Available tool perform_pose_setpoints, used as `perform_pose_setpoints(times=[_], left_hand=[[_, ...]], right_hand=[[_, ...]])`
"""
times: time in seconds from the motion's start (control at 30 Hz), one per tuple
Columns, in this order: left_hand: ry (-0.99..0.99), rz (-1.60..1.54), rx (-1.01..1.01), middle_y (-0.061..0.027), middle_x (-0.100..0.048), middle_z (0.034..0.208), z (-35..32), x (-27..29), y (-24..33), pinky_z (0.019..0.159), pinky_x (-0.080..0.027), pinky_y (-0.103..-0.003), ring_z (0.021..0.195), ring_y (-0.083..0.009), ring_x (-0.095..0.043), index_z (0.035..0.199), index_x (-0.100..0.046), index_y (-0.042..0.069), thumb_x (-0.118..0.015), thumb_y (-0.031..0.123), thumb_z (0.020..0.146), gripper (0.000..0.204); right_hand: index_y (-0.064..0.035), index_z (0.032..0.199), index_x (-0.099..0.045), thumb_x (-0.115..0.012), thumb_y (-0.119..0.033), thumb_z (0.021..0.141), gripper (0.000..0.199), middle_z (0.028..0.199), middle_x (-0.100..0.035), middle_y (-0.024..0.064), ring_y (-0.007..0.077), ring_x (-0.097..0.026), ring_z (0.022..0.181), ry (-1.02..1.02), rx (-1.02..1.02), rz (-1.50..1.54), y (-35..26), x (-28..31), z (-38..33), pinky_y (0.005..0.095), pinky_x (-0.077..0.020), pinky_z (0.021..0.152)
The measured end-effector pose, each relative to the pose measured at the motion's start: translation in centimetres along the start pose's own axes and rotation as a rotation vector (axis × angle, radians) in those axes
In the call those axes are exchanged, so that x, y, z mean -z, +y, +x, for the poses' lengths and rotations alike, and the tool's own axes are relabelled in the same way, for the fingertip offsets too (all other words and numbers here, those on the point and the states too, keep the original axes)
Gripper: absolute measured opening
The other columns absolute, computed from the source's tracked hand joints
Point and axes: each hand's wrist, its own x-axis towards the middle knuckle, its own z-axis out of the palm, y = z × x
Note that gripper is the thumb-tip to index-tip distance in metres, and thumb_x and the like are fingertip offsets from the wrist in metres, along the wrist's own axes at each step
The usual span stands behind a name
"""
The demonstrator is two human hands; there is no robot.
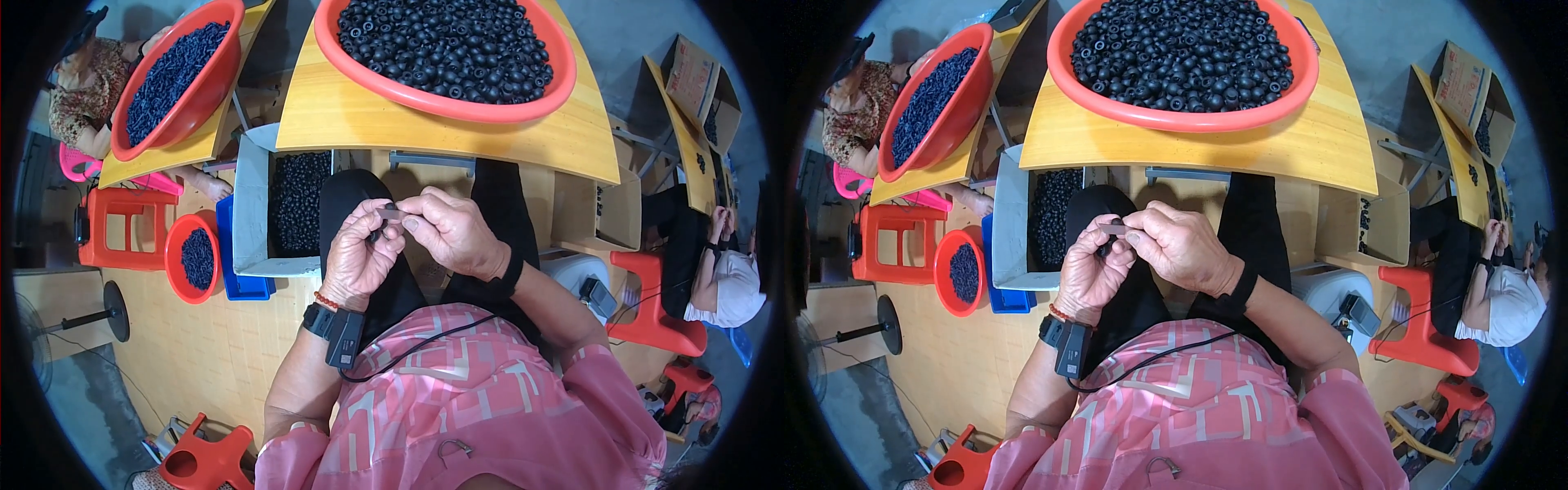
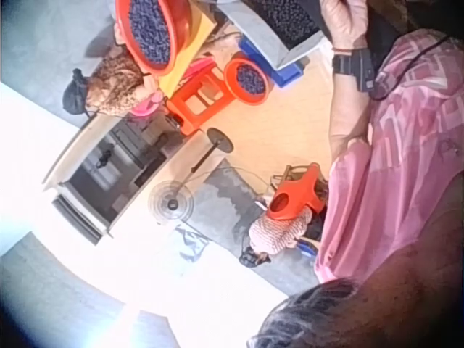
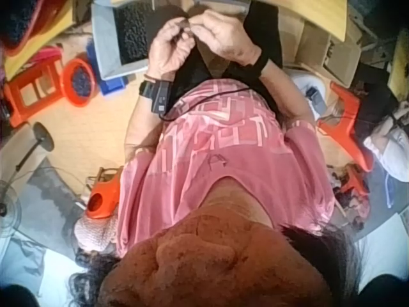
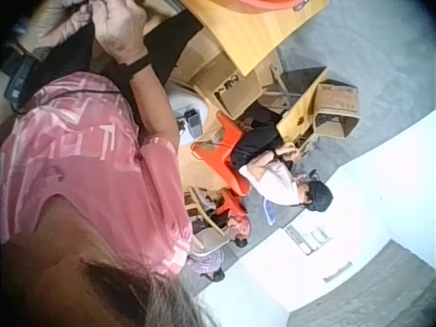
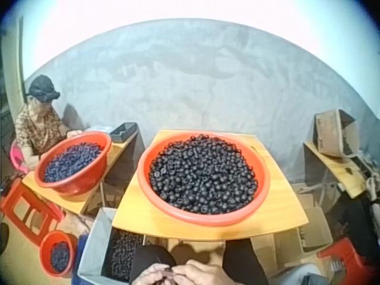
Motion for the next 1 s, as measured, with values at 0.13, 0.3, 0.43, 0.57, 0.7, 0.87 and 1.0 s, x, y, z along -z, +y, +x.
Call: perform_pose_setpoints(times=[0.13, 0.3, 0.43, 0.57, 0.7, 0.87, 1.0], left_hand=[[0.024, 0.008, -0.008, -0.0106, -0.066, 0.093, 0.0, -0.1, 0.0, 0.070, -0.050, -0.030, 0.076, -0.0175, -0.060, 0.106, -0.063, 0.000, -0.060, 0.003, 0.091, 0.016], [0.037, 0.021, -0.006, -0.0087, -0.066, 0.090, 0.0, -0.3, 0.0, 0.069, -0.050, -0.031, 0.074, -0.0163, -0.060, 0.105, -0.063, 0.001, -0.059, 0.004, 0.093, 0.013], [0.025, 0.015, -0.009, -0.0098, -0.065, 0.093, 0.1, 0.1, 0.0, 0.071, -0.051, -0.030, 0.076, -0.0174, -0.060, 0.106, -0.062, 0.001, -0.059, 0.002, 0.091, 0.015], [0.001, 0.007, -0.015, -0.0104, -0.064, 0.096, 0.0, 0.2, 0.0, 0.074, -0.051, -0.030, 0.078, -0.0182, -0.059, 0.106, -0.062, 0.000, -0.059, 0.001, 0.089, 0.016], [-0.008, 0.033, -0.039, -0.0099, -0.062, 0.091, -0.1, -0.1, 0.1, 0.071, -0.048, -0.029, 0.076, -0.0168, -0.056, 0.104, -0.061, 0.000, -0.061, 0.002, 0.089, 0.014], [-0.141, 0.069, -0.039, -0.0095, -0.054, 0.086, 0.2, -1.0, 0.1, 0.066, -0.043, -0.027, 0.075, -0.0151, -0.050, 0.101, -0.062, 0.000, -0.065, 0.006, 0.090, 0.014], [-0.072, 0.073, -0.067, -0.0112, -0.060, 0.093, 0.1, -0.9, -0.1, 0.069, -0.045, -0.027, 0.077, -0.0152, -0.053, 0.103, -0.062, 0.000, -0.064, 0.006, 0.092, 0.013]], right_hand=[[-0.0008, 0.099, -0.065, -0.065, -0.008, 0.088, 0.014, 0.079, -0.059, 0.0131, 0.0312, -0.063, 0.067, 0.028, 0.042, -0.008, 0.2, -0.3, 0.0, 0.0378, -0.0505, 0.059], [0.0000, 0.101, -0.065, -0.066, -0.007, 0.086, 0.016, 0.080, -0.059, 0.0129, 0.0308, -0.063, 0.067, 0.028, 0.052, -0.019, 0.3, -0.2, 0.0, 0.0374, -0.0510, 0.060], [0.0000, 0.102, -0.065, -0.067, -0.006, 0.085, 0.018, 0.080, -0.058, 0.0129, 0.0307, -0.063, 0.067, 0.029, 0.055, -0.014, 0.3, -0.2, 0.0, 0.0374, -0.0512, 0.059], [-0.0007, 0.103, -0.066, -0.068, -0.007, 0.085, 0.019, 0.080, -0.058, 0.0127, 0.0309, -0.064, 0.068, 0.016, 0.047, -0.036, 0.3, -0.3, 0.0, 0.0374, -0.0515, 0.059], [-0.0002, 0.105, -0.067, -0.066, -0.008, 0.087, 0.019, 0.084, -0.062, 0.0137, 0.0310, -0.064, 0.070, 0.004, 0.040, 0.033, 0.5, -0.2, 0.0, 0.0365, -0.0521, 0.062], [0.0025, 0.106, -0.065, -0.061, -0.011, 0.094, 0.018, 0.091, -0.066, 0.0143, 0.0275, -0.065, 0.077, 0.130, -0.110, 0.056, 3.5, -0.1, -0.6, 0.0342, -0.0519, 0.070], [0.0037, 0.108, -0.064, -0.064, -0.011, 0.092, 0.021, 0.093, -0.067, 0.0125, 0.0206, -0.067, 0.083, 0.147, -0.196, 0.188, 2.4, -0.4, -0.7, 0.0310, -0.0525, 0.075]])
